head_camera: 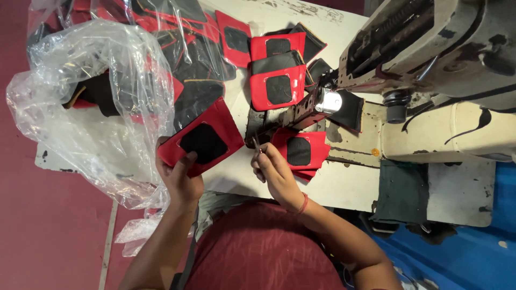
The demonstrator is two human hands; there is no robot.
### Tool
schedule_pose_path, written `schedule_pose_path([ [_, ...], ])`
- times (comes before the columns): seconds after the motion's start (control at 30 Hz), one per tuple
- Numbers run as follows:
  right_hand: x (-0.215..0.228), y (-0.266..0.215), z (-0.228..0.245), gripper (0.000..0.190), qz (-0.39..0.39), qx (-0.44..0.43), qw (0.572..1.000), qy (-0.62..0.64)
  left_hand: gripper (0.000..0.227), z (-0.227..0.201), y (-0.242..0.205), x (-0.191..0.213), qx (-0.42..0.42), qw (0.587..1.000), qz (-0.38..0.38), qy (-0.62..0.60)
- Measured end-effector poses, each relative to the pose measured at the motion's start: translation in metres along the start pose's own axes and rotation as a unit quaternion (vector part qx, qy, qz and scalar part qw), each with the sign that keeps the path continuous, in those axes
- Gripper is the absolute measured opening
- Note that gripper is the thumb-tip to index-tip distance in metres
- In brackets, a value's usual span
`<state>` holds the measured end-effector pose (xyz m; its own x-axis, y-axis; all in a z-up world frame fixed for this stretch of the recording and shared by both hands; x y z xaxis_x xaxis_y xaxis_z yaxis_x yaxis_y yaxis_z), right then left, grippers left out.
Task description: The person sews red and black fabric pieces using a sewing machine, aligning each piece under the needle, stitching, and then cutting the thread. The person repeats this process for multiple pieces, stacking the finished items on the table.
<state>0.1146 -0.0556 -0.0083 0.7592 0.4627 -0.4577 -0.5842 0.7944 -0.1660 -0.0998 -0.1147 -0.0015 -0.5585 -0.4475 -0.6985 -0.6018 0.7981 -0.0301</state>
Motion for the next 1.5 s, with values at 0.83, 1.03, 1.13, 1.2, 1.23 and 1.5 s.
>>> schedule_pose_path([
  [0.83, 0.001, -0.011, 0.018, 0.018, 0.054, 0.001, 0.994, -0.098, 0.029, 0.002, 0.008, 0.007, -0.036, 0.999, -0.005, -0.028],
  [1.03, 0.032, -0.049, 0.017, 0.014, -0.010, -0.047, 0.997, -0.064, 0.057, 0.024, 0.057, -0.054, -0.011, 1.000, -0.014, 0.010],
  [1.13, 0.050, -0.063, 0.011, 0.016, -0.034, -0.018, 0.998, -0.053, 0.061, 0.046, 0.086, -0.099, 0.063, 0.986, 0.039, 0.151],
  [1.2, 0.059, -0.073, 0.013, 0.019, -0.079, -0.004, 0.996, -0.047, 0.071, 0.057, 0.090, -0.122, -0.117, 0.914, 0.112, 0.371],
  [1.23, 0.063, -0.078, 0.015, 0.019, -0.083, 0.000, 0.995, -0.048, 0.071, 0.065, 0.088, -0.126, -0.118, 0.915, 0.117, 0.368],
  [1.5, 0.100, -0.103, 0.014, 0.033, -0.250, 0.040, 0.960, -0.122, 0.030, 0.091, 0.054, -0.198, -0.122, 0.875, 0.348, 0.315],
])
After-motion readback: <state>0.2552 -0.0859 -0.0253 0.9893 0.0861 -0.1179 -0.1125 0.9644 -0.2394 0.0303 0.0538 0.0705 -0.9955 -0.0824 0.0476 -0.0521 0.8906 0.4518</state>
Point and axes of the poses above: each hand's wrist, its own y-axis towards the middle knuckle, its own x-axis out of the back of the hand, z = x × y, the point moved 2 cm from there along y, towards the middle knuckle
